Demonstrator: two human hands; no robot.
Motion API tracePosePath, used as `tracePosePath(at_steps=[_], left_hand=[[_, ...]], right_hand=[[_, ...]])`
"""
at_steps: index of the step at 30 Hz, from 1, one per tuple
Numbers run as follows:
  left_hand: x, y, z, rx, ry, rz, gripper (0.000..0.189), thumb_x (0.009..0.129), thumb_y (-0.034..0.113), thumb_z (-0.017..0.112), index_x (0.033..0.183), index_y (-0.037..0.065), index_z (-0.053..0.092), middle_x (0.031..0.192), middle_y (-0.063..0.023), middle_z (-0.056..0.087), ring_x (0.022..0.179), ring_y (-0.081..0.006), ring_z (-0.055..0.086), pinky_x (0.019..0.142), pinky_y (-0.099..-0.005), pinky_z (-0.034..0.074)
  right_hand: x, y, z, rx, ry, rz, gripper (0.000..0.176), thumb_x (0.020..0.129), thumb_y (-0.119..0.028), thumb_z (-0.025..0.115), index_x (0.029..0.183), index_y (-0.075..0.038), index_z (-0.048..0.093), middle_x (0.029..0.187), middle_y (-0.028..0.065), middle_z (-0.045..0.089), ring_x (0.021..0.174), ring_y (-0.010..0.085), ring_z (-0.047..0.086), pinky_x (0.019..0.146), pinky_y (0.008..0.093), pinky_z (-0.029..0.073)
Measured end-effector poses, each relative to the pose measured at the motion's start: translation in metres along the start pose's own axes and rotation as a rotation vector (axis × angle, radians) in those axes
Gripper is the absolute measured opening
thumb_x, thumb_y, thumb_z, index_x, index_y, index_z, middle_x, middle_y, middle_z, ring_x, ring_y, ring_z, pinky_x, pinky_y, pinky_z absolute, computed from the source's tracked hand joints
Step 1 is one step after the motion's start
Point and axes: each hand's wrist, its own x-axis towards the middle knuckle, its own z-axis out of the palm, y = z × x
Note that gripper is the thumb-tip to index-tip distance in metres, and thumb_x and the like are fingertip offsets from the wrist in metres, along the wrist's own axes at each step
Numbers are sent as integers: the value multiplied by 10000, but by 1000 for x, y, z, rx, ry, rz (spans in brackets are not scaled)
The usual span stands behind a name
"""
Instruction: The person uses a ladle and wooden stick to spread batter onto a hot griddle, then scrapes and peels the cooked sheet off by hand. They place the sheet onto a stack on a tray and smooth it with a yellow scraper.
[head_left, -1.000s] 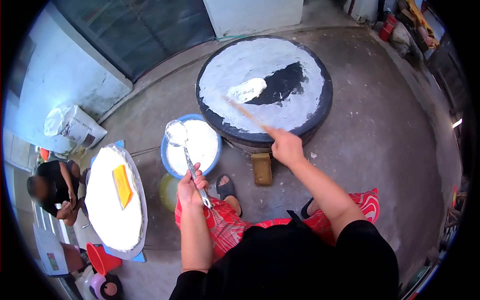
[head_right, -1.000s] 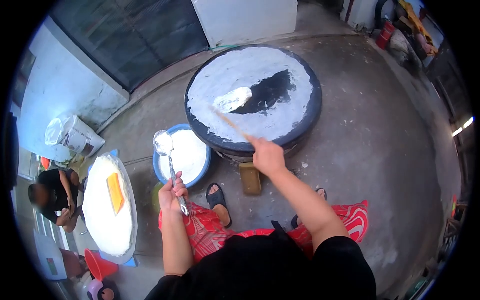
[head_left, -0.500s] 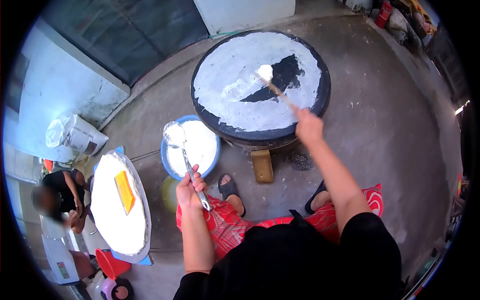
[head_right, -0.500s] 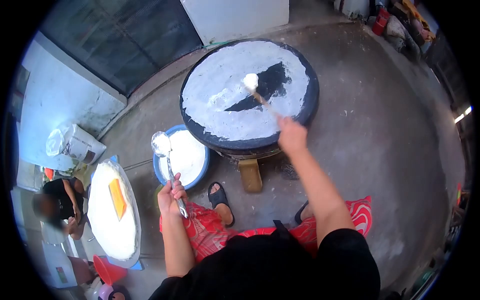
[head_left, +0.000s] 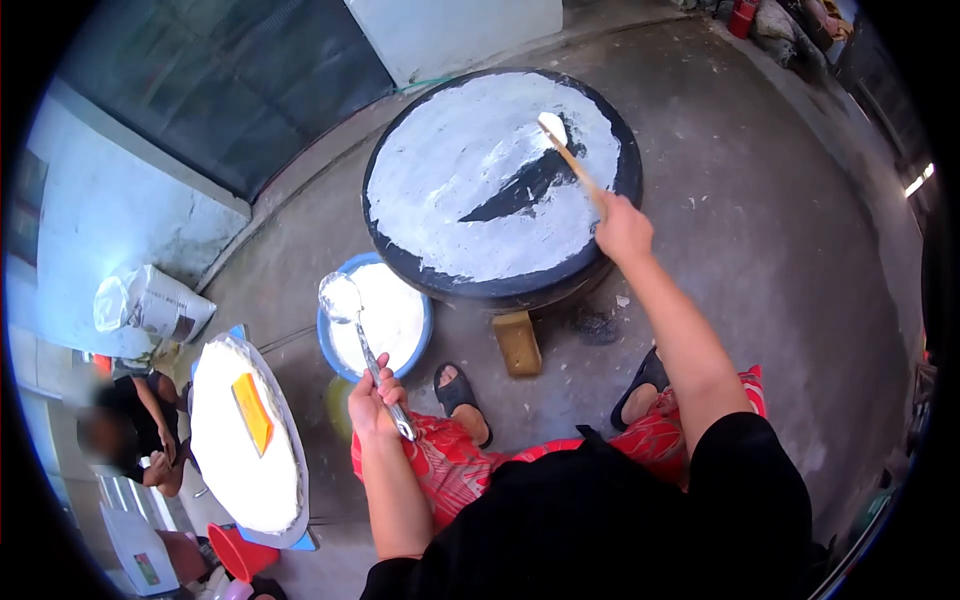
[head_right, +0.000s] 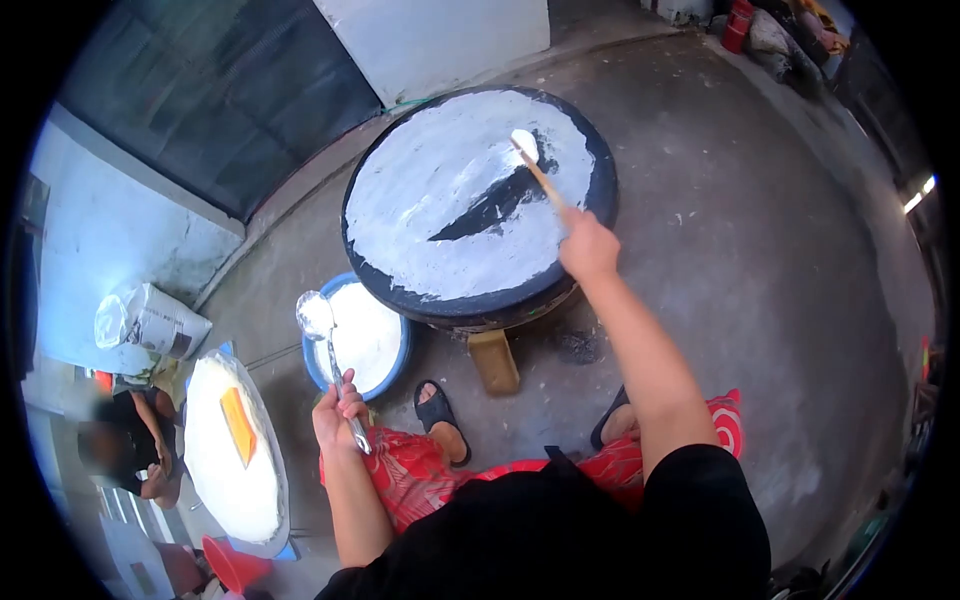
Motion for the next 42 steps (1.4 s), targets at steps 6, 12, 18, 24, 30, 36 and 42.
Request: tracePosePath(at_steps=[6, 12, 18, 24, 30, 36, 42], left_hand=[[1, -4, 4, 15, -6, 10, 353, 916, 211, 301, 1088, -69, 430, 711, -78, 448, 518, -123, 385, 425, -227, 339], [3, -6, 6, 25, 3, -19, 352, 917, 216, 300, 1084, -65, 429, 705, -76, 446, 515, -121, 384, 423, -226, 337], [4, -10, 10, 70, 18, 45, 350, 918, 215, 299, 1076, -67, 434, 703, -72, 446, 507, -114, 381, 414, -221, 336], [6, -12, 13, 52, 57, 25, 350, 918, 213, 299, 1072, -69, 437, 700, -76, 449, 502, -115, 381, 413, -217, 337], [6, -14, 13, 85, 33, 49, 355, 919, 213, 293, 1078, -71, 434, 709, -79, 454, 508, -116, 385, 419, -220, 340], [6, -14, 13, 63, 8, 9, 351, 918, 214, 294, 1073, -67, 436, 717, -78, 453, 517, -114, 385, 428, -221, 341], [5, -12, 6, 89, -5, 13, 348, 921, 214, 282, 1083, -61, 421, 715, -70, 441, 520, -112, 380, 428, -219, 341]], right_hand=[[-36, 3, 24, -133, 20, -275, 373, 714, -95, 498, 1086, -115, 517, 814, 87, 511, 701, 269, 570, 596, 403, 473], [3, 21, -9, -93, -32, 56, 342, 736, -102, 478, 1076, -98, 506, 910, 109, 530, 772, 314, 582, 650, 420, 476], [27, 67, 15, 564, -99, 122, 335, 861, -147, 394, 1187, -137, 473, 870, 123, 611, 787, 261, 587, 736, 351, 445], [67, 103, 24, 493, -269, 165, 326, 874, -127, 394, 1176, -149, 517, 653, 28, 550, 562, 99, 496, 540, 252, 412], [46, 112, -11, 824, -453, 395, 291, 869, -158, 445, 1138, -169, 557, 730, -27, 544, 568, 78, 466, 509, 233, 395], [31, 71, 30, 431, -231, -125, 271, 853, -153, 469, 1101, -109, 571, 889, 44, 629, 710, 132, 554, 665, 252, 442], [6, 84, 0, 503, -153, 325, 270, 850, -178, 455, 1091, -138, 569, 1028, 105, 597, 939, 251, 573, 805, 323, 440]])
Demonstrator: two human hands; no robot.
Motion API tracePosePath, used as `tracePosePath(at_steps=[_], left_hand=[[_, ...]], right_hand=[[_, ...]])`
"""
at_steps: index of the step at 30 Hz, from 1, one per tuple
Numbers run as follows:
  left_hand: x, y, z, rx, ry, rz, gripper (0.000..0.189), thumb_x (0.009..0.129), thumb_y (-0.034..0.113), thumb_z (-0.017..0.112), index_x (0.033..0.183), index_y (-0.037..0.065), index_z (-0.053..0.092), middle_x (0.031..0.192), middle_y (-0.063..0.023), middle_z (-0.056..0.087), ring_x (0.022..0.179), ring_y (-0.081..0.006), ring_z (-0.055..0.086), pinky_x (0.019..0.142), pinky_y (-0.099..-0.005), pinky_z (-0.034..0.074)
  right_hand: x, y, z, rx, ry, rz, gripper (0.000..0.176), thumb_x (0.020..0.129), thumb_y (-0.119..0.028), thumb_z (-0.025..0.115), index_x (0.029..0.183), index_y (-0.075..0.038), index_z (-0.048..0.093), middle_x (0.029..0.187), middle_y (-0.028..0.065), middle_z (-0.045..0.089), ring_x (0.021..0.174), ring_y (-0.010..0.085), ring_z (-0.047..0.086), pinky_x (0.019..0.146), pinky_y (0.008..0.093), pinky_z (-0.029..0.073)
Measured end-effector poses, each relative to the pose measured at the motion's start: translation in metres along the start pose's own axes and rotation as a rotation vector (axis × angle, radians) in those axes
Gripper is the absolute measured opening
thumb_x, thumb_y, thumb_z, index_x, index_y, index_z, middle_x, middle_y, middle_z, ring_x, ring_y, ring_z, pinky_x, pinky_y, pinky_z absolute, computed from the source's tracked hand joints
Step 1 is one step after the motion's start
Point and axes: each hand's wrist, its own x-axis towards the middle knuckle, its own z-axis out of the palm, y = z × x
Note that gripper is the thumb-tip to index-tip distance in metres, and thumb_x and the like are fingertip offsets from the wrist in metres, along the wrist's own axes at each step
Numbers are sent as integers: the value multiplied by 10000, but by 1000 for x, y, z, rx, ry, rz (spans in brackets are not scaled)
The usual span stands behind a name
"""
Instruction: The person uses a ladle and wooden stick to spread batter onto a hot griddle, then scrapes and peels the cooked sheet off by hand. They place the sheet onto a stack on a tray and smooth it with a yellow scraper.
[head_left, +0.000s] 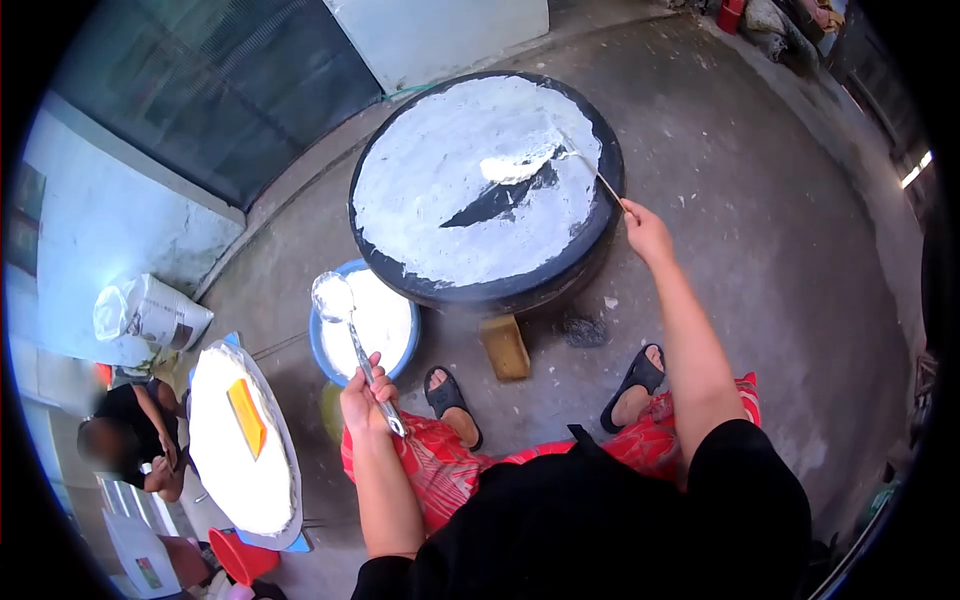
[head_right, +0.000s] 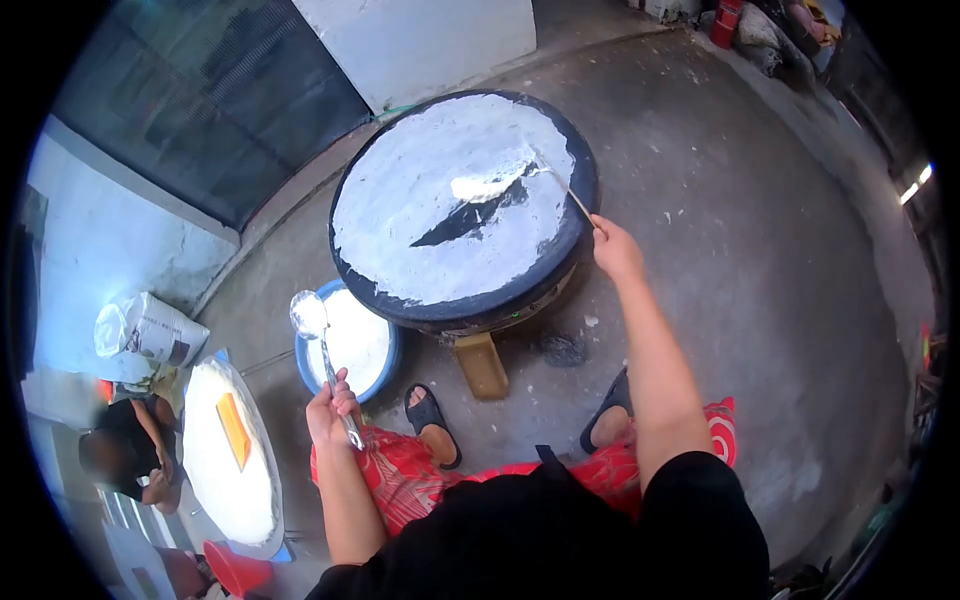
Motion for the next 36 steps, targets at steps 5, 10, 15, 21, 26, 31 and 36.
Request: tracePosePath(at_steps=[5, 10, 15, 21, 26, 31, 36], left_hand=[[0, 3, 1, -4, 10, -18, 331, 917, 205, 299, 1074, -59, 423, 723, -64, 440, 520, -107, 377, 431, -218, 333], [-2, 5, 0, -19, -12, -19, 323, 912, 198, 313, 1068, -61, 427, 735, -70, 440, 530, -108, 378, 440, -218, 330], [-1, 6, -8, -4, -46, -25, 325, 911, 199, 313, 1069, -63, 422, 739, -70, 439, 535, -110, 379, 447, -219, 329], [-4, 9, -12, -26, -63, -49, 320, 909, 196, 316, 1065, -62, 424, 746, -72, 444, 537, -110, 379, 449, -220, 331], [-4, 10, -17, 0, -83, -41, 324, 910, 197, 312, 1064, -64, 425, 746, -73, 446, 537, -109, 379, 450, -220, 335], [-5, 11, -15, -26, -76, -71, 324, 911, 199, 315, 1066, -63, 423, 744, -71, 446, 536, -109, 381, 449, -220, 335], [-9, 10, -13, -41, -56, -92, 320, 911, 195, 317, 1068, -63, 422, 742, -69, 444, 538, -108, 386, 446, -219, 338]], right_hand=[[-28, -30, 53, -16, -175, -246, 268, 832, -209, 483, 1080, -178, 579, 1018, 119, 590, 956, 268, 556, 825, 336, 431], [-38, -53, 19, -178, -148, -170, 253, 833, -212, 497, 1058, -152, 595, 969, 103, 617, 868, 241, 595, 765, 308, 452], [-38, -24, 76, -39, -266, -371, 257, 846, -191, 466, 1069, -147, 586, 986, 106, 610, 916, 252, 579, 790, 319, 442], [-71, -104, 4, -499, -396, -328, 269, 788, -211, 497, 1028, -264, 607, 913, 70, 617, 867, 249, 578, 734, 346, 468], [-101, -89, 4, -585, 83, -546, 335, 720, -133, 511, 1030, -219, 602, 784, 32, 579, 755, 232, 577, 652, 351, 473], [-154, -59, 91, -614, 113, -841, 447, 670, -70, 510, 1111, -144, 527, 746, 34, 513, 647, 221, 522, 542, 353, 434], [-138, -44, 71, -692, 175, -604, 461, 673, -49, 517, 1128, -124, 515, 778, 45, 527, 657, 229, 539, 554, 363, 451]])
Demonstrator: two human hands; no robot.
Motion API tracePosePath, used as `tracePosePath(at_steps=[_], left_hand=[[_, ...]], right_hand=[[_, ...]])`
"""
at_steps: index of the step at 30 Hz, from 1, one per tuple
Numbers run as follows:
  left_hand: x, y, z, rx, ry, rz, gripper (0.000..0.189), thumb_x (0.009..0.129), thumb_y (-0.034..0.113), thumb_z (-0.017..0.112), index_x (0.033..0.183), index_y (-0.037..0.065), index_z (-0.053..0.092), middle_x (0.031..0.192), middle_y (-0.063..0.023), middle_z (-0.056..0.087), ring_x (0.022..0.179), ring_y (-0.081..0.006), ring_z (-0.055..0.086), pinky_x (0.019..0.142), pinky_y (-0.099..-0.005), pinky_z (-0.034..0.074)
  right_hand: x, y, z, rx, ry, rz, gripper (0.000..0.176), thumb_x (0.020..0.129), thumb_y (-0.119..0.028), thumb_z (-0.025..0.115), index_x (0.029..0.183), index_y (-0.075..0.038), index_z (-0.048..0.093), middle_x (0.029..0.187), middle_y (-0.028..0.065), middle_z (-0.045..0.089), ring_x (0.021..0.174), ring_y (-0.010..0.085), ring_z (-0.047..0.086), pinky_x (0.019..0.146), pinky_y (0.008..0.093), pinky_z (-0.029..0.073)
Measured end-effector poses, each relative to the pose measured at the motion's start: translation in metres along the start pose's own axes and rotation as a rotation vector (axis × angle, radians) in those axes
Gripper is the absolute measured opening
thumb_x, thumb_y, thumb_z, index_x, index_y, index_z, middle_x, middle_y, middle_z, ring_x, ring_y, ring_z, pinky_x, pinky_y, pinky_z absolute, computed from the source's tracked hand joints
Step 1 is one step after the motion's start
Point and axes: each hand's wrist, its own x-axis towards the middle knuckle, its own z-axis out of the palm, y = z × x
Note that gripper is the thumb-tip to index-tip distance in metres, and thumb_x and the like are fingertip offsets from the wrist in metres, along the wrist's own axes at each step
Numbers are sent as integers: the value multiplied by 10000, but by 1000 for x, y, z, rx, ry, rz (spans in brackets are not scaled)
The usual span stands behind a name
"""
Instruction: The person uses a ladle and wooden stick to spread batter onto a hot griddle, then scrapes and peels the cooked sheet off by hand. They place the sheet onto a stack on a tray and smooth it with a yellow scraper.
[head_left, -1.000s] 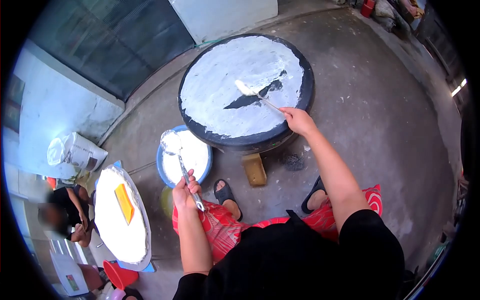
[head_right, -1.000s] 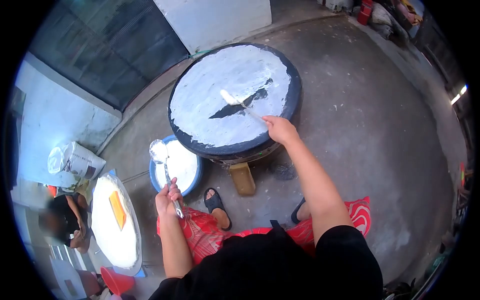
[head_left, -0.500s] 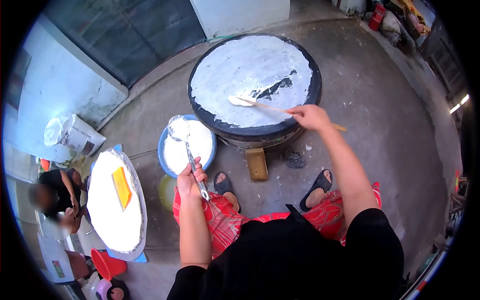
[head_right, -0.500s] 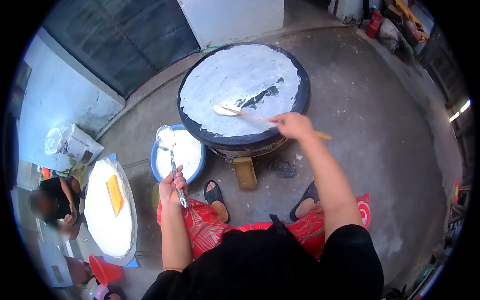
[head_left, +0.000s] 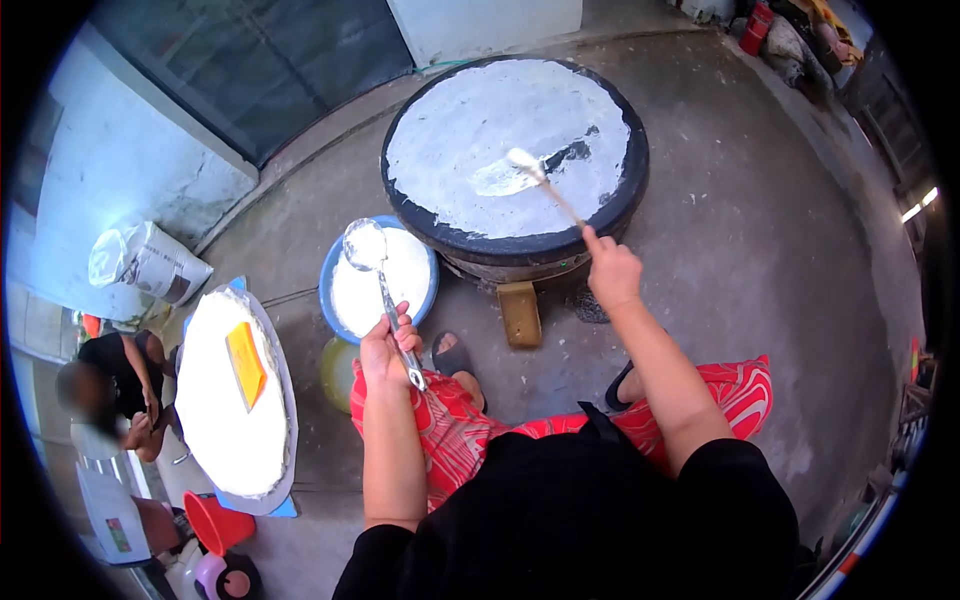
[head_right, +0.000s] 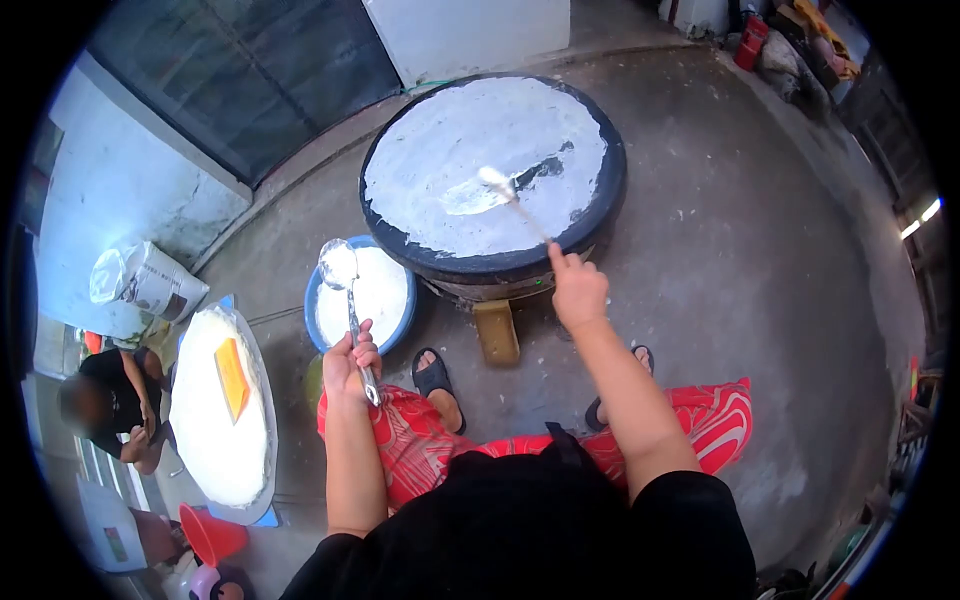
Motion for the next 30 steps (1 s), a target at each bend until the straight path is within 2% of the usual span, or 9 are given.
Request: tracePosePath(at_steps=[5, 9, 13, 16, 18, 25, 27, 28, 30], left_hand=[[1, 0, 0, 14, -4, 27, 319, 909, 193, 324, 1071, -64, 420, 739, -70, 442, 535, -105, 384, 437, -213, 339], [0, 1, 1, -11, -24, 6, 320, 910, 193, 321, 1065, -68, 422, 738, -67, 442, 529, -101, 378, 432, -210, 339], [2, -2, 2, 30, 2, 15, 320, 911, 191, 317, 1063, -70, 422, 737, -65, 441, 525, -100, 374, 431, -209, 336], [1, -2, 2, 23, 6, 26, 318, 911, 190, 317, 1064, -69, 422, 736, -63, 440, 524, -99, 370, 431, -208, 328], [2, -3, 5, 29, 18, 44, 319, 912, 193, 315, 1061, -67, 423, 732, -62, 439, 523, -98, 370, 428, -206, 328], [4, -4, 8, 58, 56, 9, 323, 916, 203, 303, 1057, -59, 431, 722, -58, 438, 518, -94, 370, 423, -204, 334], [4, -5, 9, 47, 71, 31, 327, 918, 205, 299, 1060, -58, 432, 720, -56, 437, 516, -94, 370, 422, -205, 333], [3, -5, 9, 47, 68, 30, 327, 918, 205, 299, 1060, -58, 432, 720, -56, 437, 516, -94, 370, 422, -205, 333], [5, -5, 8, 44, 39, 33, 330, 919, 207, 295, 1060, -58, 433, 719, -55, 436, 515, -95, 370, 422, -205, 334]], right_hand=[[-18, -17, -11, 460, 125, 5, 454, 645, -79, 560, 1093, -151, 531, 761, 79, 525, 681, 272, 561, 621, 400, 471], [-13, 5, -8, 83, 41, -14, 463, 659, -23, 520, 1096, -175, 541, 754, 64, 536, 651, 262, 546, 582, 376, 465], [10, 39, -13, 46, 43, 152, 456, 659, -31, 525, 1096, -159, 541, 766, 71, 550, 679, 263, 564, 603, 377, 467], [-8, 13, -8, 363, 228, 167, 432, 625, -65, 537, 1052, -132, 557, 727, 75, 533, 674, 245, 569, 617, 378, 472], [-22, 5, -20, 234, -17, 33, 450, 636, -62, 542, 1079, -140, 541, 731, 68, 525, 663, 249, 561, 599, 371, 467], [14, 65, -18, -21, 4, 234, 435, 682, -72, 545, 1112, -129, 515, 836, 77, 535, 691, 272, 562, 608, 376, 466], [16, 57, -21, 198, -105, 498, 366, 763, -97, 493, 1129, -109, 504, 900, 106, 571, 783, 303, 576, 680, 384, 469], [16, 63, -9, 197, -102, 498, 366, 763, -97, 493, 1129, -109, 504, 900, 106, 571, 783, 303, 576, 680, 384, 469], [14, 83, 26, 803, -28, 421, 333, 828, -150, 451, 1157, -111, 484, 930, 144, 593, 842, 307, 577, 732, 377, 460]])
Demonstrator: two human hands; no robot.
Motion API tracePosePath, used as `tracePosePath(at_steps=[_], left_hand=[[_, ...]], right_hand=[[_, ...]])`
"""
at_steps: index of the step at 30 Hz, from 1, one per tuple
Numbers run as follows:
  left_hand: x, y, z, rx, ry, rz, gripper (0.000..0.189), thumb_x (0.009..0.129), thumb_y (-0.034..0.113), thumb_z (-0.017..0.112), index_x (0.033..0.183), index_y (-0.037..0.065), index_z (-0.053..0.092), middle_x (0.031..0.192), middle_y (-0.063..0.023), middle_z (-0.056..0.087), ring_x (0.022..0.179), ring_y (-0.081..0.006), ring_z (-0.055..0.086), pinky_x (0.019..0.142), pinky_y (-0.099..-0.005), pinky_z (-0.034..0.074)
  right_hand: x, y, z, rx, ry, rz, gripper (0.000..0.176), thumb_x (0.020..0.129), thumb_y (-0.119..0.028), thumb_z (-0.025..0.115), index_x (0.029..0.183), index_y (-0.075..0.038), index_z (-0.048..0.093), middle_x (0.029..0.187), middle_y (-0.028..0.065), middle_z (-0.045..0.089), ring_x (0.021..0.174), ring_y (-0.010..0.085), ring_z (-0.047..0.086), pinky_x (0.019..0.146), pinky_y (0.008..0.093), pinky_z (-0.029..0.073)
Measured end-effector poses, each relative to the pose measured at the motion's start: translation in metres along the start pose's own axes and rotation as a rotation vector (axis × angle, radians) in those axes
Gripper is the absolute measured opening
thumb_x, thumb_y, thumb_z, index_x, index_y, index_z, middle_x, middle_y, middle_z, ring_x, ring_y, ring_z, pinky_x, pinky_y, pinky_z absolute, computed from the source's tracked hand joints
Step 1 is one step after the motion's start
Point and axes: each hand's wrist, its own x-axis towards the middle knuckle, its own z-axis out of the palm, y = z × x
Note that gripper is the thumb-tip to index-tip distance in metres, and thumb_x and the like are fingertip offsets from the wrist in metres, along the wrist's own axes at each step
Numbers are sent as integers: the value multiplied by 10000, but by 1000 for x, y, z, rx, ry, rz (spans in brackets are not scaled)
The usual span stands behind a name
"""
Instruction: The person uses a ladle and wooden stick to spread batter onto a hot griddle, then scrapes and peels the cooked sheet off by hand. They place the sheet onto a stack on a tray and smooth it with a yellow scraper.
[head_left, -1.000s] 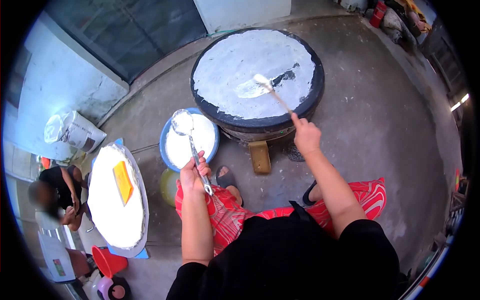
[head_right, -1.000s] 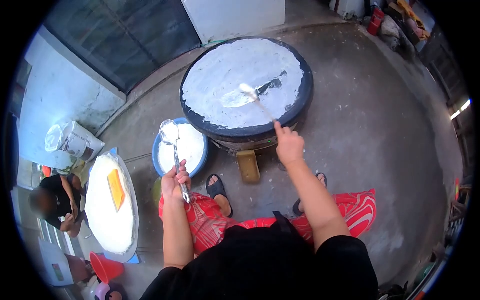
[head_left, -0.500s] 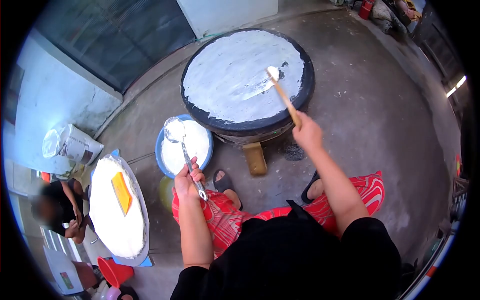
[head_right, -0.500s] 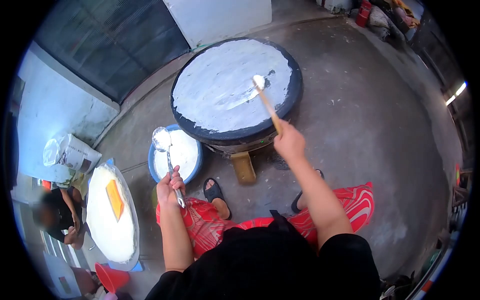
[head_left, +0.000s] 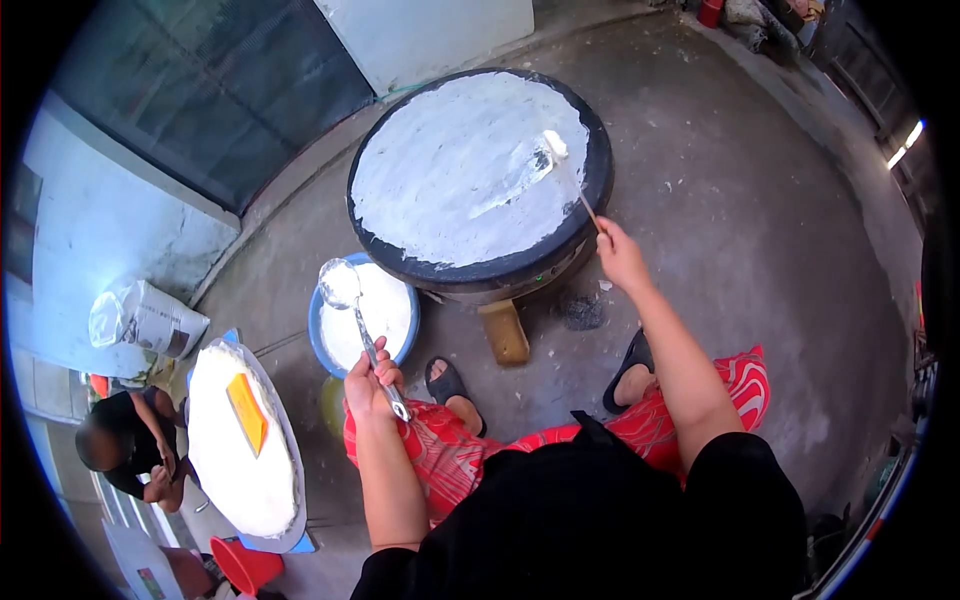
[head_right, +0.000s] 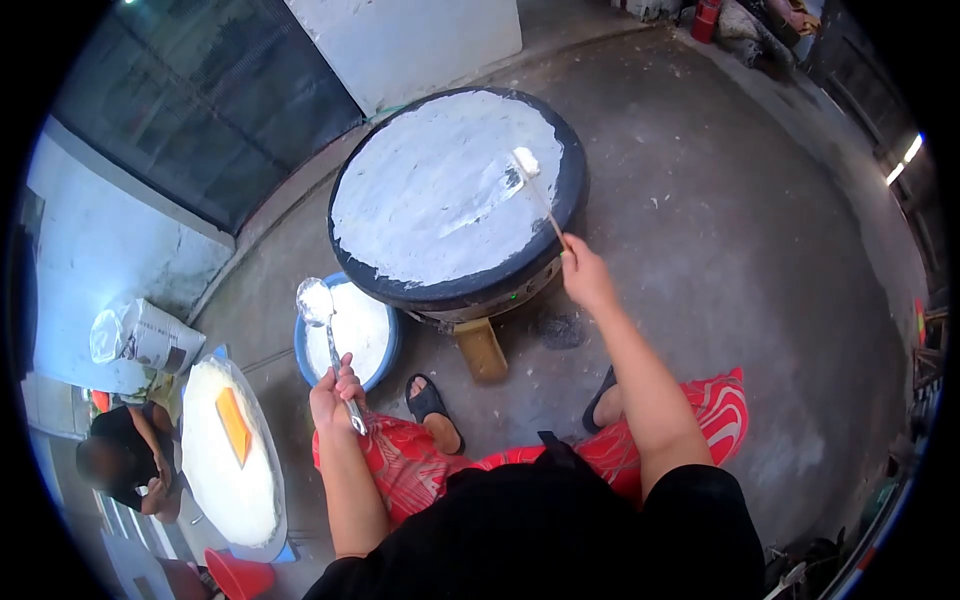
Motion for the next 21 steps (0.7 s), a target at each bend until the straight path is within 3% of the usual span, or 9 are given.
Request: tracePosePath(at_steps=[1, 5, 7, 8, 10, 13, 16, 18, 21], left_hand=[[0, 0, 0, 2, 1, 0, 330, 919, 207, 295, 1060, -58, 433, 719, -55, 436, 515, -95, 370, 422, -205, 334], [0, -1, 3, 35, 8, -4, 334, 920, 206, 293, 1058, -59, 440, 718, -56, 436, 510, -96, 366, 422, -205, 333], [0, -1, 3, 54, 26, -20, 334, 919, 206, 292, 1061, -59, 441, 718, -56, 437, 510, -97, 368, 422, -206, 333], [0, -1, 2, 55, 26, -21, 334, 919, 206, 292, 1061, -59, 441, 718, -56, 437, 510, -97, 368, 422, -206, 333], [0, -2, 1, 50, 2, -19, 337, 919, 208, 291, 1065, -57, 441, 720, -58, 438, 513, -99, 371, 422, -208, 329], [0, -5, 3, 114, -29, -1, 338, 917, 208, 297, 1079, -54, 436, 722, -62, 439, 513, -100, 370, 424, -211, 326], [-3, -9, 9, 184, -52, -19, 339, 916, 207, 302, 1092, -53, 429, 722, -66, 440, 510, -102, 368, 424, -213, 322], [-5, -11, 11, 191, -60, -27, 338, 915, 204, 309, 1103, -53, 423, 719, -68, 442, 508, -106, 369, 425, -215, 319], [-11, -15, 14, 282, -124, -49, 331, 908, 202, 330, 1100, -48, 432, 712, -79, 464, 502, -111, 376, 419, -221, 317]], right_hand=[[9, -2, -12, -59, 7, -14, 331, 870, -149, 426, 1196, -108, 469, 751, 78, 589, 674, 134, 559, 664, 273, 452], [52, 25, -42, -70, 21, 122, 329, 864, -113, 423, 1185, -116, 497, 750, 34, 573, 642, 116, 534, 635, 259, 444], [50, 17, -52, -65, -242, 99, 322, 867, -114, 418, 1176, -117, 511, 754, 3, 562, 624, 95, 513, 603, 247, 435], [45, 10, -63, -65, -242, 100, 322, 867, -114, 418, 1176, -117, 511, 754, 3, 562, 624, 95, 513, 603, 247, 435], [33, -17, -91, 72, -427, 270, 317, 868, -109, 420, 1171, -109, 516, 759, -15, 551, 612, 77, 493, 564, 234, 419], [34, 17, -86, 105, -206, 271, 310, 867, -109, 430, 1162, -107, 523, 746, -14, 545, 603, 75, 485, 538, 229, 406], [25, 9, -46, 159, -174, 187, 302, 862, -109, 442, 1150, -114, 534, 714, -14, 543, 601, 77, 489, 538, 229, 407], [14, -9, -43, -24, -281, 54, 280, 849, -92, 466, 1110, -112, 564, 673, 10, 539, 619, 90, 502, 584, 227, 425], [10, -2, -66, 8, -357, 98, 285, 839, -81, 478, 1108, -112, 566, 690, -1, 539, 619, 86, 497, 587, 230, 426]])
